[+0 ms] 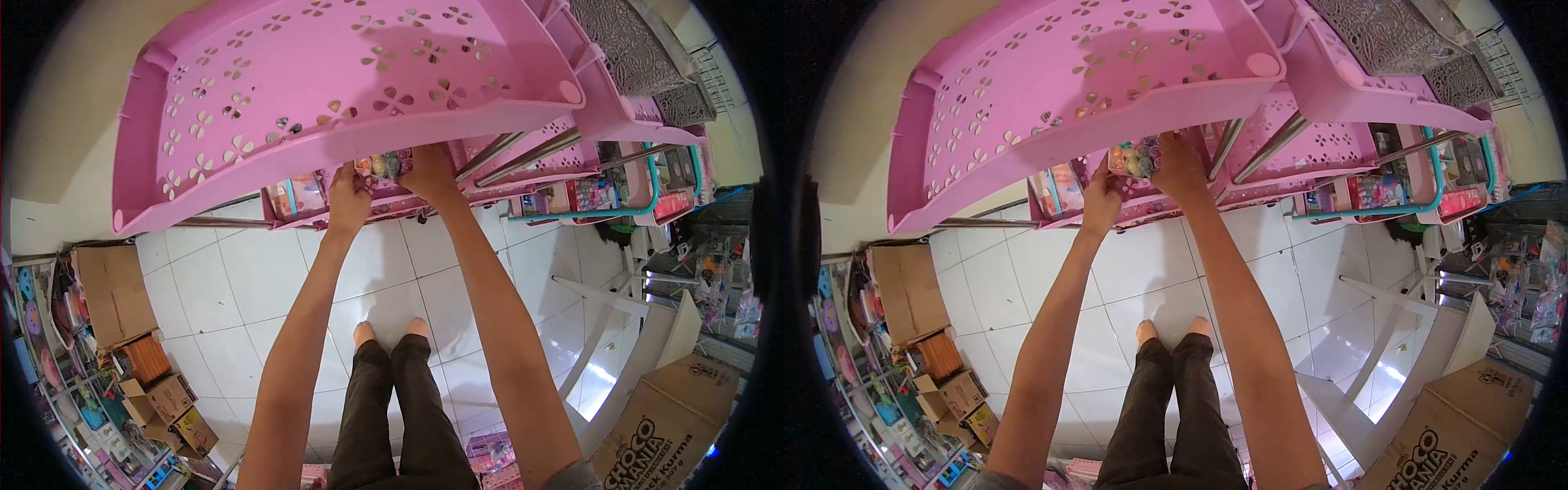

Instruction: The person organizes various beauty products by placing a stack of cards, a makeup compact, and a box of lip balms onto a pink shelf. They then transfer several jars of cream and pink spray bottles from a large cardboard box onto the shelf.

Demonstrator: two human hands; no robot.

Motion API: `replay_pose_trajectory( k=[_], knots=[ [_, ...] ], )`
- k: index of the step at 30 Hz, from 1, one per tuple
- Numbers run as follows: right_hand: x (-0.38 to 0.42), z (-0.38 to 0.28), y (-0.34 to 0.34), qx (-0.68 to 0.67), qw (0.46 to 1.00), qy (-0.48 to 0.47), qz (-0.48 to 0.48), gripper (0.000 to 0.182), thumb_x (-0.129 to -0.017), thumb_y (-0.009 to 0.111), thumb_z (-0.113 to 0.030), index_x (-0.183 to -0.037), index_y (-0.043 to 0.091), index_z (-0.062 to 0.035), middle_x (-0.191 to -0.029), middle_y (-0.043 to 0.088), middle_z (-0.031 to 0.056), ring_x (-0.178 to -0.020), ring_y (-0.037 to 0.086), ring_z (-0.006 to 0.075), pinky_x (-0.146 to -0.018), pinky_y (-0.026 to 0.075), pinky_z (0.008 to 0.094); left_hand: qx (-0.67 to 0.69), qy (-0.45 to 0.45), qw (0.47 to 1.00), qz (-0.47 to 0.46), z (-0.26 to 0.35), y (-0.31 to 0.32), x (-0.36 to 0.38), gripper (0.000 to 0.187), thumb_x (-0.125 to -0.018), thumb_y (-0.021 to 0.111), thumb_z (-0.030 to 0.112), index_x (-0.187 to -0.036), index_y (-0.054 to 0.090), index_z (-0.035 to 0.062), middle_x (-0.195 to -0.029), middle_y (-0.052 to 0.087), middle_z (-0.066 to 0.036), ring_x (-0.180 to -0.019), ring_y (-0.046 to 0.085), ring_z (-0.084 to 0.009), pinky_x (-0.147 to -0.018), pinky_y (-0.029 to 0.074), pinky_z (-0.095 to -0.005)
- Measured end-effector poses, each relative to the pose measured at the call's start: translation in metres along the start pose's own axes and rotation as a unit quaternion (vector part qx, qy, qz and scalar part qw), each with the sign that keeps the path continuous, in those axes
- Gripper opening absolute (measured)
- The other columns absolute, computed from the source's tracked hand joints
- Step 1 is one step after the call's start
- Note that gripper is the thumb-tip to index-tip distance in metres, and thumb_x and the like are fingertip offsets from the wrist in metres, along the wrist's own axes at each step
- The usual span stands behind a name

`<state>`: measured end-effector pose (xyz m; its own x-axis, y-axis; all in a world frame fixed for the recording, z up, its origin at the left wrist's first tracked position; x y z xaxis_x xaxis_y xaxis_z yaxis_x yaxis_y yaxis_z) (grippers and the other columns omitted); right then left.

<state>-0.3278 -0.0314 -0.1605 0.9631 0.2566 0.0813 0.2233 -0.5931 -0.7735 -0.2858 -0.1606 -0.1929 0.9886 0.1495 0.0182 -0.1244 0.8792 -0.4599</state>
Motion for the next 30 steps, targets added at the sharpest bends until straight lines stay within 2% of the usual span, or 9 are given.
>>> replay_pose_trajectory(
  k=[6, 10, 12, 16, 18, 20, 24, 28, 30],
  knots=[
    [0.015, -0.028, -0.031, 0.026, 0.980, -0.141, 0.139, 0.053, -0.051, 0.063, -0.007, -0.100, 0.044, -0.0002, -0.094, 0.048, 0.0200, -0.091, 0.044, 0.0357, -0.078, 0.036, 0.0400, 0.301, -0.162, 0.940, 0.011, 0.005, -0.002, 0.015, 0.042, -0.067, 0.038, -0.005, -0.108, 0.042, 0.0025, -0.088, 0.051, -0.007, -0.075, 0.048, -0.0144, -0.066, 0.039, -0.0258],
    [0.032, -0.045, -0.047, -0.015, 0.987, -0.130, 0.090, 0.053, -0.051, 0.063, -0.008, -0.099, 0.042, -0.0005, -0.093, 0.048, 0.0194, -0.091, 0.044, 0.0352, -0.079, 0.035, 0.0400, 0.379, -0.091, 0.920, 0.032, 0.021, -0.018, 0.025, 0.035, -0.073, 0.039, 0.007, -0.108, 0.042, 0.0057, -0.094, 0.049, -0.006, -0.079, 0.046, -0.0136, -0.071, 0.036, -0.0240],
    [0.045, -0.057, -0.057, -0.027, 0.986, -0.130, 0.098, 0.054, -0.051, 0.063, -0.006, -0.100, 0.041, -0.0020, -0.091, 0.048, 0.0187, -0.087, 0.047, 0.0356, -0.076, 0.038, 0.0392, 0.503, -0.071, 0.860, 0.046, 0.039, -0.024, 0.034, 0.040, -0.079, 0.033, 0.014, -0.118, 0.035, 0.0102, -0.116, 0.036, -0.004, -0.103, 0.033, -0.0131, -0.083, 0.029, -0.0243],
    [0.071, -0.076, -0.073, -0.125, 0.987, -0.077, 0.065, 0.055, -0.052, 0.062, -0.003, -0.102, 0.041, -0.0042, -0.093, 0.048, 0.0166, -0.085, 0.049, 0.0352, -0.072, 0.041, 0.0384, 0.639, -0.105, 0.760, 0.057, 0.050, -0.022, 0.048, 0.032, -0.085, 0.034, 0.025, -0.112, 0.038, 0.0089, -0.111, 0.042, -0.007, -0.103, 0.043, -0.0189, -0.083, 0.040, -0.0341],
    [0.089, -0.083, -0.076, -0.130, 0.989, -0.070, 0.022, 0.054, -0.053, 0.061, 0.000, -0.102, 0.041, -0.0056, -0.097, 0.049, 0.0146, -0.085, 0.051, 0.0343, -0.071, 0.043, 0.0373, 0.572, -0.098, 0.808, 0.098, 0.047, -0.027, 0.068, 0.032, -0.087, 0.032, 0.027, -0.113, 0.037, 0.0096, -0.110, 0.044, -0.009, -0.099, 0.047, -0.0224, -0.081, 0.044, -0.0382],
    [0.109, -0.093, -0.084, -0.130, 0.988, -0.079, 0.015, 0.053, -0.054, 0.060, 0.001, -0.103, 0.040, -0.0058, -0.097, 0.048, 0.0147, -0.082, 0.051, 0.0345, -0.067, 0.044, 0.0381, 0.748, -0.145, 0.641, 0.093, 0.049, -0.011, 0.092, 0.034, -0.087, 0.031, 0.028, -0.113, 0.037, 0.0089, -0.112, 0.044, -0.008, -0.098, 0.048, -0.0236, -0.081, 0.043, -0.0393],
    [0.155, -0.106, -0.088, -0.116, 0.988, -0.101, 0.007, 0.050, -0.055, 0.060, 0.000, -0.101, 0.041, -0.0075, -0.102, 0.047, 0.0119, -0.079, 0.053, 0.0321, -0.062, 0.046, 0.0369, 0.830, -0.117, 0.543, -0.041, 0.110, 0.007, 0.133, 0.066, -0.073, 0.051, 0.044, -0.124, 0.024, 0.0130, -0.127, 0.023, -0.020, -0.111, 0.034, -0.0297, -0.089, 0.034, -0.0423],
    [0.176, -0.108, -0.093, -0.094, 0.993, -0.064, -0.037, 0.051, -0.056, 0.065, -0.009, -0.102, 0.042, -0.0082, -0.107, 0.046, 0.0103, -0.082, 0.054, 0.0295, -0.063, 0.046, 0.0357, 0.811, -0.122, 0.571, -0.052, 0.114, 0.007, 0.155, 0.073, -0.065, 0.056, 0.044, -0.123, 0.026, 0.0126, -0.127, 0.019, -0.024, -0.112, 0.033, -0.0323, -0.091, 0.033, -0.0435],
    [0.180, -0.116, -0.096, -0.054, 0.993, -0.054, -0.091, 0.055, -0.055, 0.068, -0.020, -0.104, 0.043, -0.0092, -0.110, 0.045, 0.0097, -0.083, 0.053, 0.0266, -0.066, 0.042, 0.0352, 0.851, -0.154, 0.501, -0.047, 0.118, 0.010, 0.164, 0.070, -0.063, 0.058, 0.037, -0.122, 0.028, 0.0120, -0.127, 0.020, -0.022, -0.112, 0.033, -0.0326, -0.090, 0.033, -0.0449]
  ],
)
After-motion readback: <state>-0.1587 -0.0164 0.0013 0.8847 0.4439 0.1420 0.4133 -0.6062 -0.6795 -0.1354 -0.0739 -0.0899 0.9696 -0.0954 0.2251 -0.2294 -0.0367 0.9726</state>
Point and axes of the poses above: each hand's wrist, its own x-axis away from the middle knuckle, its own y-axis out of the palm, z = x × y, the point moved 10 cm from there along -x, towards the middle knuckle
